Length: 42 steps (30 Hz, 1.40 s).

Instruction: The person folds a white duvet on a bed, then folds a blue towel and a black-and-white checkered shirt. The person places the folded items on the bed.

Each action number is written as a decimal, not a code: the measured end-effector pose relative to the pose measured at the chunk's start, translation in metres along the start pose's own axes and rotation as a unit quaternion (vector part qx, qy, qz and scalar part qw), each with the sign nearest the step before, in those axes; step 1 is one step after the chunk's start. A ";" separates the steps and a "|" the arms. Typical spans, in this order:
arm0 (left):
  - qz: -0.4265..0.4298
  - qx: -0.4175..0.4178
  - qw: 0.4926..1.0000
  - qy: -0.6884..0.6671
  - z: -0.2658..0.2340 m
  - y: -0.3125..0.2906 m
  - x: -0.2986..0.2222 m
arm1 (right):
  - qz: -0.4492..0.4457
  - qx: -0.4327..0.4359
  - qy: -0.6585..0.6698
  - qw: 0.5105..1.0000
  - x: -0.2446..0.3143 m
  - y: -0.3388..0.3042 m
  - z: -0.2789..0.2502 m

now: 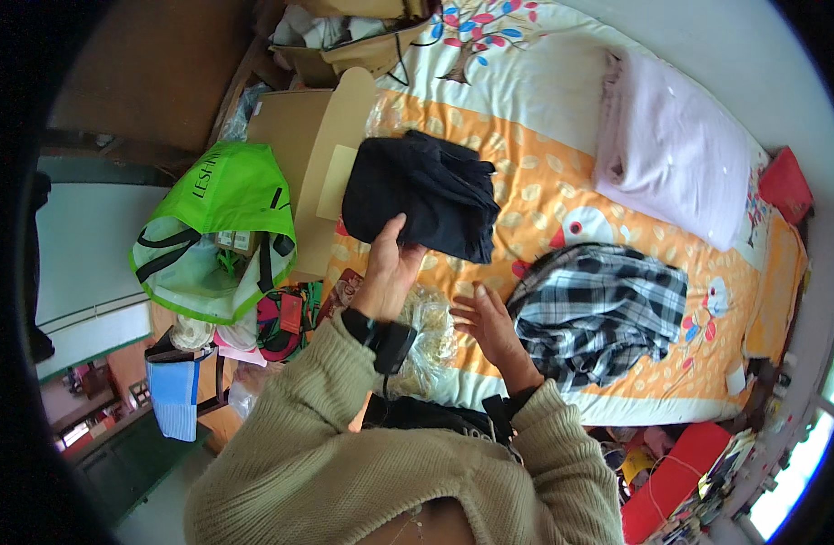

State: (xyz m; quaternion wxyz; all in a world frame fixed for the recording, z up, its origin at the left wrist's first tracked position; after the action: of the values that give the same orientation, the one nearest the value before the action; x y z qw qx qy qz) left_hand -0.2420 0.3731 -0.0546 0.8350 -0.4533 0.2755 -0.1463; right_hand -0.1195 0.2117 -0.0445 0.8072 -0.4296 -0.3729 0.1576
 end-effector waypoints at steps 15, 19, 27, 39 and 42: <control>-0.157 -0.052 0.916 0.366 -0.235 -0.137 0.096 | 0.012 -0.239 0.113 0.964 -0.106 -0.099 -0.179; -0.031 -0.198 0.844 0.498 -0.258 -0.165 0.044 | -0.452 -0.279 -0.483 0.696 -0.024 -0.139 -0.116; 0.429 0.255 0.202 0.842 -0.132 -0.184 0.050 | -0.608 -0.011 -0.581 0.541 -0.044 -0.100 0.034; 0.489 0.206 0.313 0.788 -0.119 -0.129 0.022 | -0.443 -0.312 -0.573 0.615 -0.038 -0.044 -0.146; 0.557 0.229 0.231 0.764 -0.072 -0.116 0.021 | -0.491 -0.245 -0.583 0.599 -0.048 -0.084 -0.100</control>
State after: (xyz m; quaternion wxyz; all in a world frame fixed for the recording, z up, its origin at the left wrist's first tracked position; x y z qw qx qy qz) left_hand -0.2678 0.2504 0.0044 0.1674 0.3514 0.9209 0.0216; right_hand -0.0837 0.0777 -0.0340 0.2386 -0.1805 -0.9434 -0.1428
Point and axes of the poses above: each hand's wrist, its own y-axis towards the middle knuckle, its own z-axis out of the palm, x = y × z, the point moved 9 cm from there along y, towards the middle knuckle, and after that the axes turned 7 degrees about -x, right-handed, at the moved point
